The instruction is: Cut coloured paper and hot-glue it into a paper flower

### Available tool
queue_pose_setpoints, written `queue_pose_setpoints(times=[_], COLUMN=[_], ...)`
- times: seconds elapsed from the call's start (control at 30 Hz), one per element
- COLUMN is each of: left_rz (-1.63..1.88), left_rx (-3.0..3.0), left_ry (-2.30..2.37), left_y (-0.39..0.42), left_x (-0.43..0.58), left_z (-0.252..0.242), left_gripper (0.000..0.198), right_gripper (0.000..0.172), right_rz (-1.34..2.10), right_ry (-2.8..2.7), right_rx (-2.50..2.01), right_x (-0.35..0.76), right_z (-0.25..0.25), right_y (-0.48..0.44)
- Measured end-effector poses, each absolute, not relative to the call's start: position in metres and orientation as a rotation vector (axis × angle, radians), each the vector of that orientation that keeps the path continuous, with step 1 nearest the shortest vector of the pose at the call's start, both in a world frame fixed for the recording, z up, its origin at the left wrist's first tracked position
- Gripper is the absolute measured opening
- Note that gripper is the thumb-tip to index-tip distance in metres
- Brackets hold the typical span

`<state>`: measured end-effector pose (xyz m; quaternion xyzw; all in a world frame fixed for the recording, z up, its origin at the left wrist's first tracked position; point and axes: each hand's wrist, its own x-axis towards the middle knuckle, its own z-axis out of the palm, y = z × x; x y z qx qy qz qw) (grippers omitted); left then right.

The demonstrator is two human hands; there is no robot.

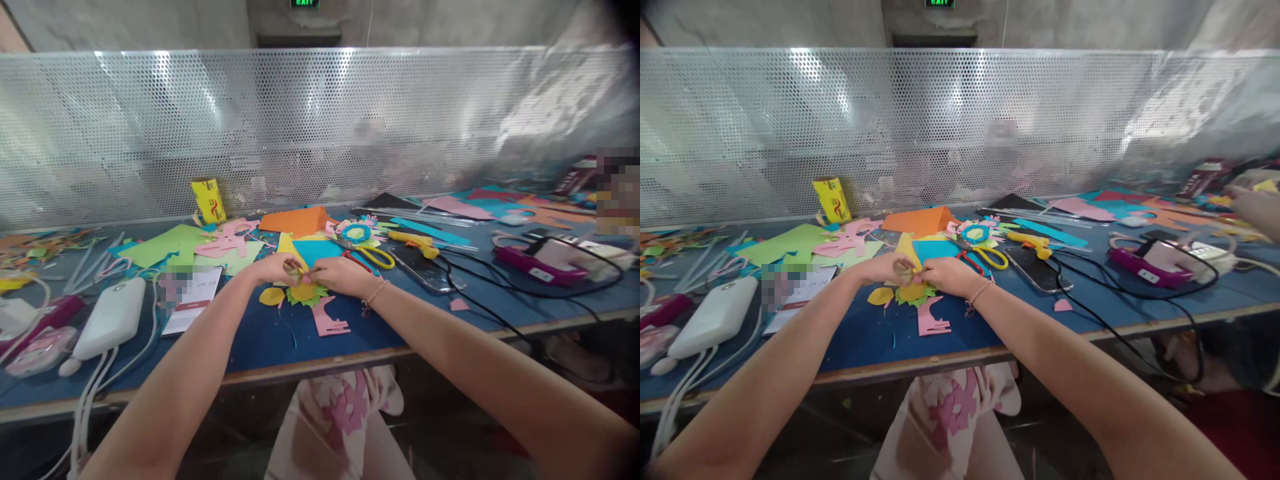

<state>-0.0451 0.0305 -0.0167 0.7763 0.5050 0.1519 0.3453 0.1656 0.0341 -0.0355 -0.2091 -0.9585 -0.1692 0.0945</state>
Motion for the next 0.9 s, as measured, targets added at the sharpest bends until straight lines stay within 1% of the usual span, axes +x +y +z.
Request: queue_pose_setpoints(times=[0.17, 0.3, 0.4, 0.7, 0.9], left_rz=[0.387, 0.450, 0.493, 0.446, 0.477], left_rx=[2.039, 2.032, 2.064, 2.163, 2.036], left_ry=[1.335, 1.334, 1.343, 1.437, 1.403], left_y=[0.026, 0.027, 0.032, 0.030, 0.027], left_x=[-0.043, -0.038, -0.036, -0.028, -0.025], left_z=[-0.012, -0.014, -0.019, -0.023, -0.020], left_gripper=[0.050, 0.043, 0.041, 0.039, 0.035], right_gripper=[0.025, 0.028, 0.029, 0.026, 0.028], right_rz=[-0.532, -0.585, -0.616, -0.604, -0.574], right_ry=[-2.863, -2.882, -2.897, -2.964, -2.947], right_rx=[-0.626, -0.593, -0.608, -0.654, -0.644], right_x=[0.165, 0.164, 0.163, 0.162, 0.163], right_z=[-0.034, -0.033, -0.031, -0.028, -0.030], right_y=[0.031, 0.027, 0.025, 0.022, 0.024])
